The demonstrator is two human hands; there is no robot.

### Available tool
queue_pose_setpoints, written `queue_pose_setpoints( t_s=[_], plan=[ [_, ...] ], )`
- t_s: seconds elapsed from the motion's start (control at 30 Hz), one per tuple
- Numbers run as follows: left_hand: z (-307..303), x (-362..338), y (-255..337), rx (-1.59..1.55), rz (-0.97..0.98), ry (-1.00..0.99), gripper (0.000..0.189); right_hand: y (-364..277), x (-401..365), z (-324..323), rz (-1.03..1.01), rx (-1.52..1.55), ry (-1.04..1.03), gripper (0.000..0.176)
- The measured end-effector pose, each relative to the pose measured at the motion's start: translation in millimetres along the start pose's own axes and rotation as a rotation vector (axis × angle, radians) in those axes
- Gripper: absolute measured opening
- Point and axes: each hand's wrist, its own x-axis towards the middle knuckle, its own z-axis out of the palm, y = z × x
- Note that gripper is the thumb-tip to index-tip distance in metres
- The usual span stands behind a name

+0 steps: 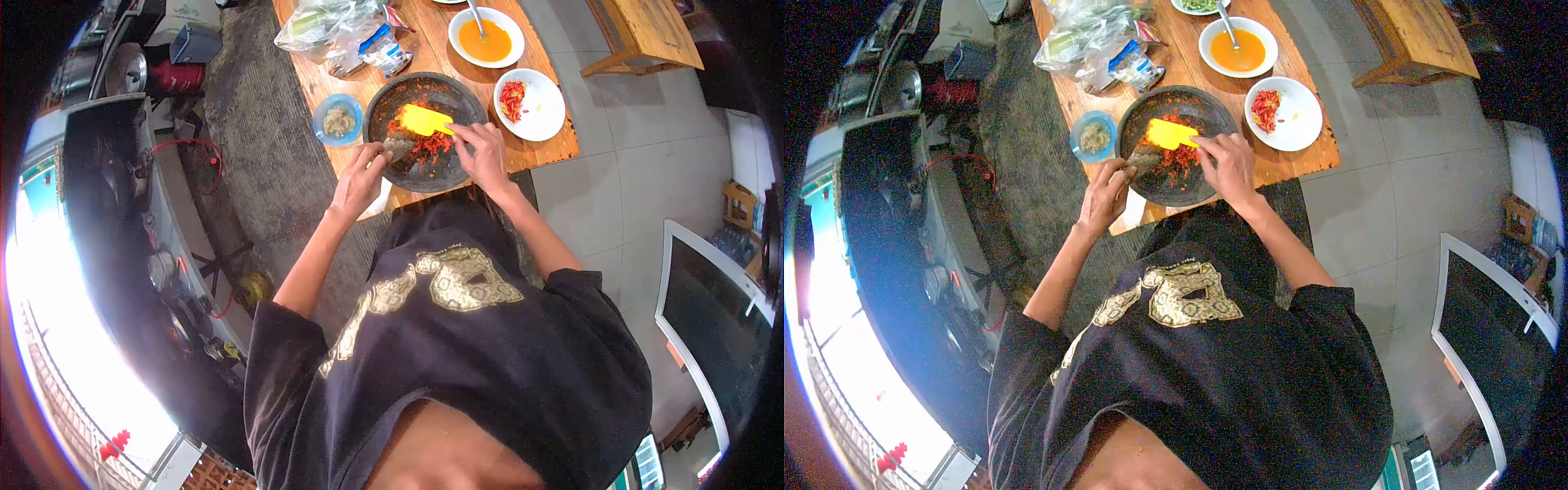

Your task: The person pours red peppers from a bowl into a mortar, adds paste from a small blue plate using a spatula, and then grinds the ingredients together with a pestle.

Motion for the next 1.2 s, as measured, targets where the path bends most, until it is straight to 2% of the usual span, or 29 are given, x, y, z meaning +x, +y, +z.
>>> queue_pose_setpoints(
  t_s=[0.17,0.37,0.4,0.47,0.6,0.73,0.8,0.9,0.93,1.0,1.1,1.13,1.2],
  plan=[
    [1.3,-2.7,6.6,-0.058,-0.106,0.085,0.033,-1.0,0.3,-0.4,0.06,0.06,0.066,0.025],
    [6.2,-5.3,10.1,-0.129,-0.204,0.164,0.034,7.1,-10.8,4.0,0.083,-0.05,-0.051,0.023],
    [8.1,-7.4,9.7,-0.152,-0.229,0.174,0.034,4.0,-7.8,1.8,0.083,-0.016,-0.016,0.023],
    [14.2,-13.8,8.9,-0.184,-0.288,0.184,0.034,-3.2,-1.3,-3.5,0.085,0.053,0.049,0.024],
    [20.3,-15.5,10.4,-0.294,-0.421,0.229,0.036,-0.7,-8.8,2.1,0.113,0.085,-0.038,0.023],
    [23.7,-11.2,21.4,-0.409,-0.565,0.296,0.035,-0.3,-8.0,3.5,0.094,0.077,0.047,0.022],
    [30.4,-15.9,19.7,-0.529,-0.654,0.324,0.036,-6.8,-5.4,3.1,0.074,0.104,0.07,0.022],
    [40.8,-19.3,14.2,-0.741,-0.758,0.378,0.036,3.1,-13.3,12.2,0.188,0.125,-0.015,0.022],
    [45.4,-22.6,12.0,-0.819,-0.796,0.397,0.037,6.6,-14.0,9.0,0.181,0.052,-0.107,0.022],
    [51.1,-25.5,13.4,-1.026,-0.892,0.465,0.036,6.2,-14.8,9.7,0.177,0.074,-0.059,0.023],
    [47.1,-24.0,16.1,-1.205,-1.161,0.445,0.033,-3.4,-7.0,5.3,0.163,0.127,0.053,0.024],
    [46.8,-24.6,16.8,-1.249,-1.163,0.464,0.031,-7.9,-6.4,4.0,0.16,0.151,0.094,0.024],
    [47.8,-23.9,18.5,-1.341,-1.162,0.498,0.028,-7.5,-12.6,6.5,0.189,0.147,-0.006,0.025]
  ],
)
